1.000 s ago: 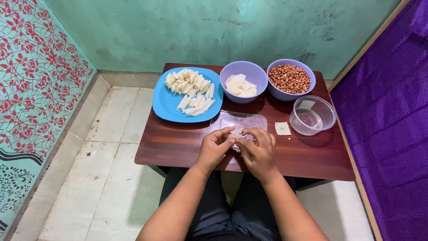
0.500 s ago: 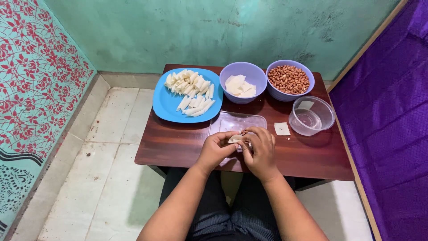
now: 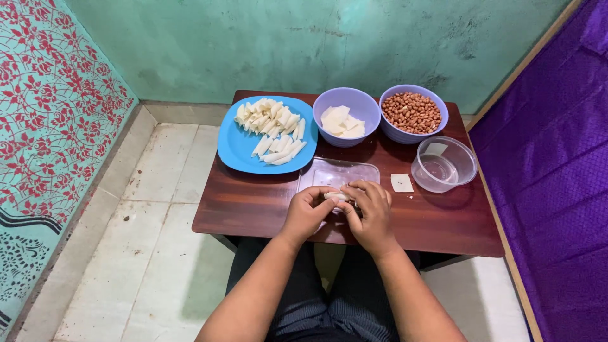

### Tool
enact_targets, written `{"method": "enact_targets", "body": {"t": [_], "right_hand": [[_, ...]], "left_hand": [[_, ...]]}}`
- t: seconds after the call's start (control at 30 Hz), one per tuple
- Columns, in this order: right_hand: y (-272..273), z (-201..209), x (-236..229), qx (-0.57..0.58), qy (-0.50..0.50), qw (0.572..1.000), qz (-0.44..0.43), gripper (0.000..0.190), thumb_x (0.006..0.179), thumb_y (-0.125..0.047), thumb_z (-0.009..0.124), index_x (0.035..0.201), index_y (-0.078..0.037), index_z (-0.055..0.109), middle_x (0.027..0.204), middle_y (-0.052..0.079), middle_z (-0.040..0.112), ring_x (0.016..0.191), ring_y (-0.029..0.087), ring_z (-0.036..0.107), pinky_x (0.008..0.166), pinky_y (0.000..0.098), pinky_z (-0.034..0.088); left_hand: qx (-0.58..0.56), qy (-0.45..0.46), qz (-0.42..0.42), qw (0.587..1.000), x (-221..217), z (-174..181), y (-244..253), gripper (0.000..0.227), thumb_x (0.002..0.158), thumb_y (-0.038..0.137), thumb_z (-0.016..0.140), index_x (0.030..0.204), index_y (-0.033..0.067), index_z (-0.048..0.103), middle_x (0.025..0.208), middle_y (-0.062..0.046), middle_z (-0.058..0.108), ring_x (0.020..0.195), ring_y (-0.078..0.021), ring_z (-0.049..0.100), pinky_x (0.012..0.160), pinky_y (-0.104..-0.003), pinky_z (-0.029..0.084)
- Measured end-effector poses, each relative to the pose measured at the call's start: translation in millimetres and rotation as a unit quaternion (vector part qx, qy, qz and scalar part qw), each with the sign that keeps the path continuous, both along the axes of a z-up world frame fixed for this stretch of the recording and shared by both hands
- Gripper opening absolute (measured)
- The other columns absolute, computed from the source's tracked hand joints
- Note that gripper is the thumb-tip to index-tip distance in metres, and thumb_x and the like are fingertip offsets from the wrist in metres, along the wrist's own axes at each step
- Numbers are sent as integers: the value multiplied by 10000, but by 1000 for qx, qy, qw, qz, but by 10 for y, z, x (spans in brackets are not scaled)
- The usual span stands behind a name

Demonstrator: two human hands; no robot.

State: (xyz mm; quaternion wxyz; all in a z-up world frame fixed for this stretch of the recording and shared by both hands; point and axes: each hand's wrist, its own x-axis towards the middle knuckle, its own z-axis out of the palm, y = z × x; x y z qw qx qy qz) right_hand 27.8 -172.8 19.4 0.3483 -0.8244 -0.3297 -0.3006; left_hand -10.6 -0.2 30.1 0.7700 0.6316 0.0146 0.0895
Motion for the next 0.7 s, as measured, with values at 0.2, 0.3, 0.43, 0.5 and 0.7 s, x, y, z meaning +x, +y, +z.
{"method": "enact_targets", "body": {"t": [0.2, 0.3, 0.43, 0.5, 0.7], "right_hand": [[-12, -20, 11, -3, 8, 1000, 2, 281, 936, -375, 730, 1187, -251, 722, 1148, 5, 697, 1162, 270, 636, 983, 414, 401], [10, 17, -5, -11, 14, 1000, 13, 163, 960, -342, 701, 1089, -250, 737, 1112, -8, 703, 1153, 257, 641, 980, 413, 405], [18, 30, -7, -11, 21, 1000, 9, 131, 967, -342, 695, 1037, -235, 727, 1102, -2, 701, 1164, 261, 640, 983, 418, 405], [22, -3, 10, -17, 21, 1000, 10, 111, 968, -341, 695, 973, -231, 714, 1098, -10, 700, 1172, 261, 632, 981, 416, 401], [25, 45, -28, -23, 28, 999, 2, 117, 997, -318, 662, 953, -213, 690, 1106, -8, 699, 1185, 256, 627, 990, 412, 397]], "left_hand": [[18, -8, 11, 1000, 7, -66, -17, 197, 847, 58, 745, 1034, 8, 780, 723, -89, 726, 711, -96, 643, 644, -255, 560], [32, -15, 15, 999, 29, -90, -18, 162, 845, 70, 757, 996, 17, 784, 702, -84, 726, 690, -93, 638, 625, -256, 552], [86, -36, 35, 995, 30, -131, -35, 165, 844, 96, 761, 994, 33, 786, 685, -88, 694, 695, -111, 612, 628, -271, 531], [125, -61, 50, 989, 38, -130, -55, 184, 837, 124, 786, 1014, 76, 803, 755, -103, 726, 709, -138, 650, 668, -311, 560], [181, -94, 58, 977, -11, -58, -42, 133, 871, 175, 781, 985, 123, 826, 817, -101, 745, 828, -204, 679, 781, -354, 538]]}}
